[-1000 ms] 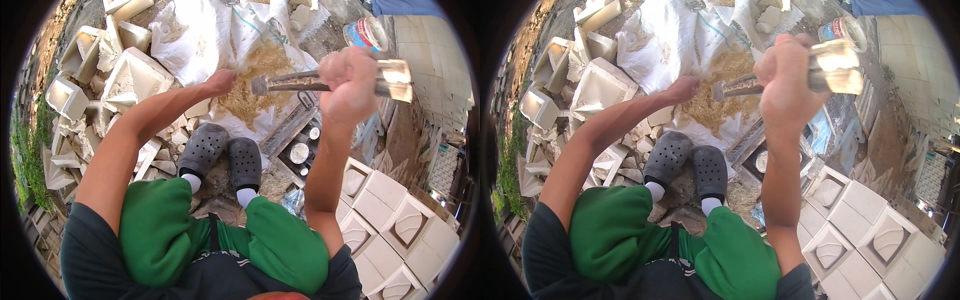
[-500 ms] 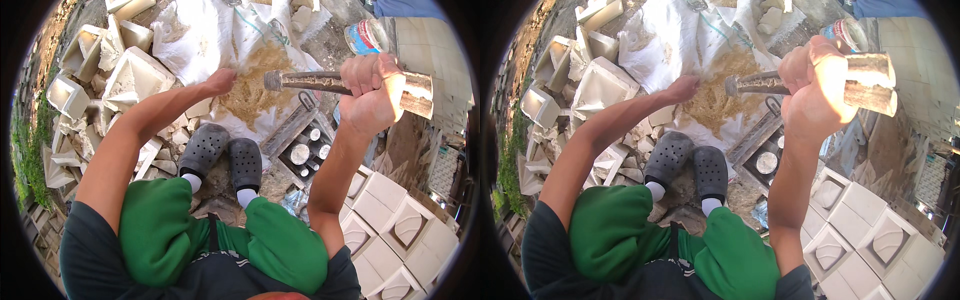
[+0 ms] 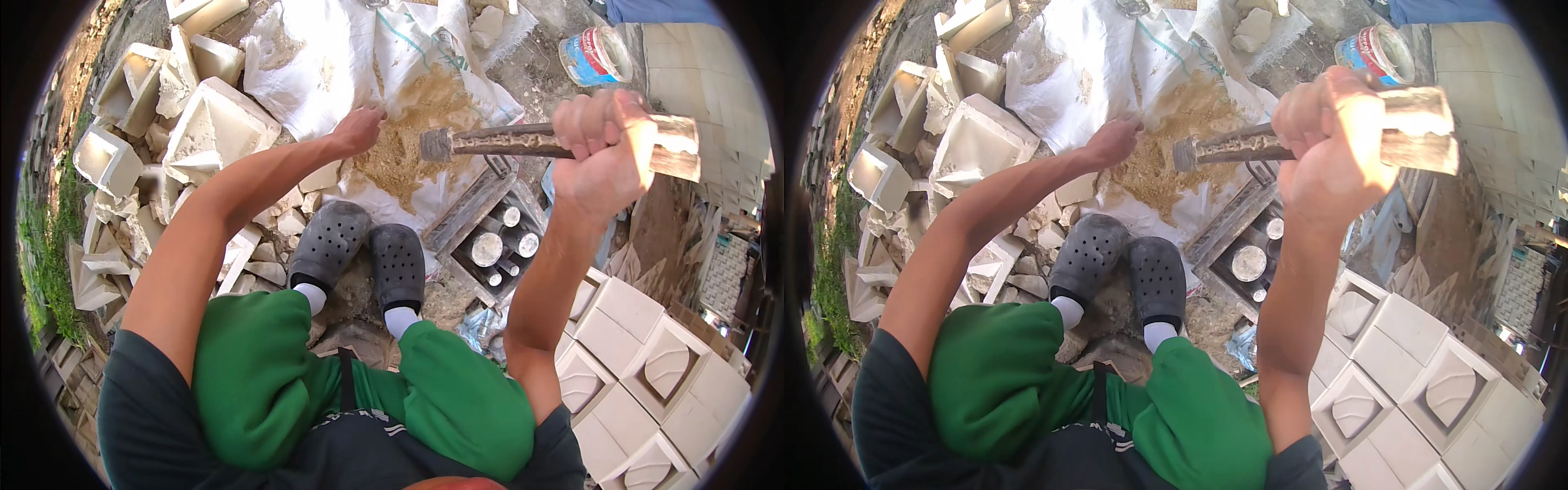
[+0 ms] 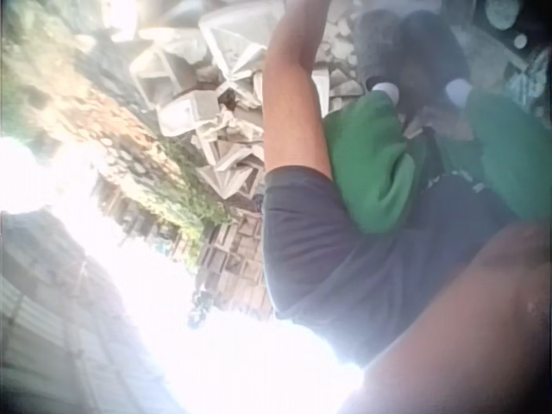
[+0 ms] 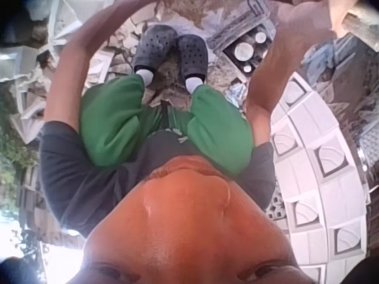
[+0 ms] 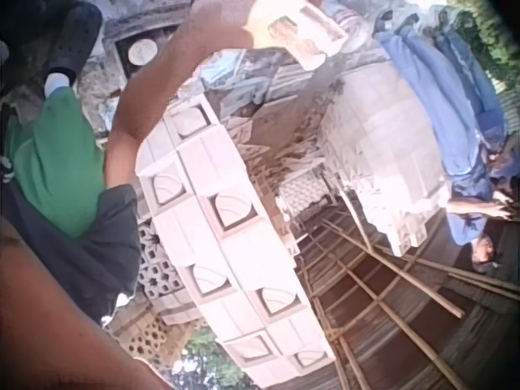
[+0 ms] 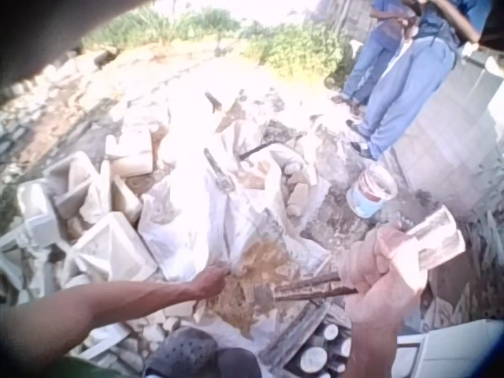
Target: The person uses a heavy metal tool to crush beige stone-like material on a white sack on the ground.
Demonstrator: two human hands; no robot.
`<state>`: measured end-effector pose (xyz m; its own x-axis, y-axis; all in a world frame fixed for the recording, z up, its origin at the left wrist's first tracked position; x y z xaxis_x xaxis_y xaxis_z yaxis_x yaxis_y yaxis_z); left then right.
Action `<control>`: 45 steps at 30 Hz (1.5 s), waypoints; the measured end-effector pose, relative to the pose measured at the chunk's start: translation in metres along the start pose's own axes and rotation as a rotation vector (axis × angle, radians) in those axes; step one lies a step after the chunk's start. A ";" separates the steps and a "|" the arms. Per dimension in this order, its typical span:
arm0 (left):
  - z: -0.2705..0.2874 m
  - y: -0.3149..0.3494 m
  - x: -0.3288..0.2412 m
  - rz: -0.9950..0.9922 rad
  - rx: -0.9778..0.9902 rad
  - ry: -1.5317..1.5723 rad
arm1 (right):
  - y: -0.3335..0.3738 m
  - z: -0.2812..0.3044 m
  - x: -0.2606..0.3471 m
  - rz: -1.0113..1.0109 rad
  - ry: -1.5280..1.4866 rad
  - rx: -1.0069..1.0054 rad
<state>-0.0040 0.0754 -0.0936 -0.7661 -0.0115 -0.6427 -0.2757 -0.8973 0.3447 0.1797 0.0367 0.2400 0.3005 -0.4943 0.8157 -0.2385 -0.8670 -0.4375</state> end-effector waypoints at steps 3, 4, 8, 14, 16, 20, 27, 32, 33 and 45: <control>0.001 0.000 0.004 0.026 0.016 -0.024 | 0.001 -0.001 0.001 0.035 -0.087 0.084; 0.001 -0.001 0.003 0.001 -0.025 -0.026 | 0.005 0.001 -0.004 0.036 -0.121 0.109; -0.007 -0.001 0.004 -0.089 -0.114 0.005 | 0.062 0.028 -0.107 -0.040 0.167 -0.107; -0.029 0.030 -0.010 -0.124 -0.155 -0.081 | 0.078 0.034 -0.103 -0.095 0.149 -0.085; -0.039 0.039 -0.015 -0.146 -0.145 -0.144 | 0.082 0.043 -0.092 -0.094 0.117 -0.044; -0.062 0.050 -0.022 -0.199 -0.080 -0.214 | 0.075 0.069 -0.060 -0.070 0.035 -0.076; -0.071 0.049 -0.034 -0.276 -0.107 -0.464 | 0.084 0.114 -0.027 0.085 0.025 -0.137; -0.060 0.043 -0.038 -0.301 0.084 -0.440 | 0.092 0.124 -0.036 0.106 0.067 -0.187; -0.062 0.043 -0.038 -0.251 0.200 -0.471 | 0.092 0.125 -0.036 0.108 0.070 -0.200; -0.070 0.045 -0.033 -0.292 -0.047 -0.337 | 0.097 0.118 -0.040 0.141 0.094 -0.193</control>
<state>0.0491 0.0042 -0.1049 -0.8085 0.3828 -0.4470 -0.4880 -0.8606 0.1457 0.2536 -0.0345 0.1200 0.1663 -0.5937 0.7873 -0.4462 -0.7573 -0.4768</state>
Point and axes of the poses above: each hand's wrist, its own y-axis away from the middle knuckle, its own z-axis out of the back of the hand, x = y × z, the point moved 4 cm from there along -y, towards the middle knuckle, and after that the axes turned 13 degrees about z, right-handed, at the moved point
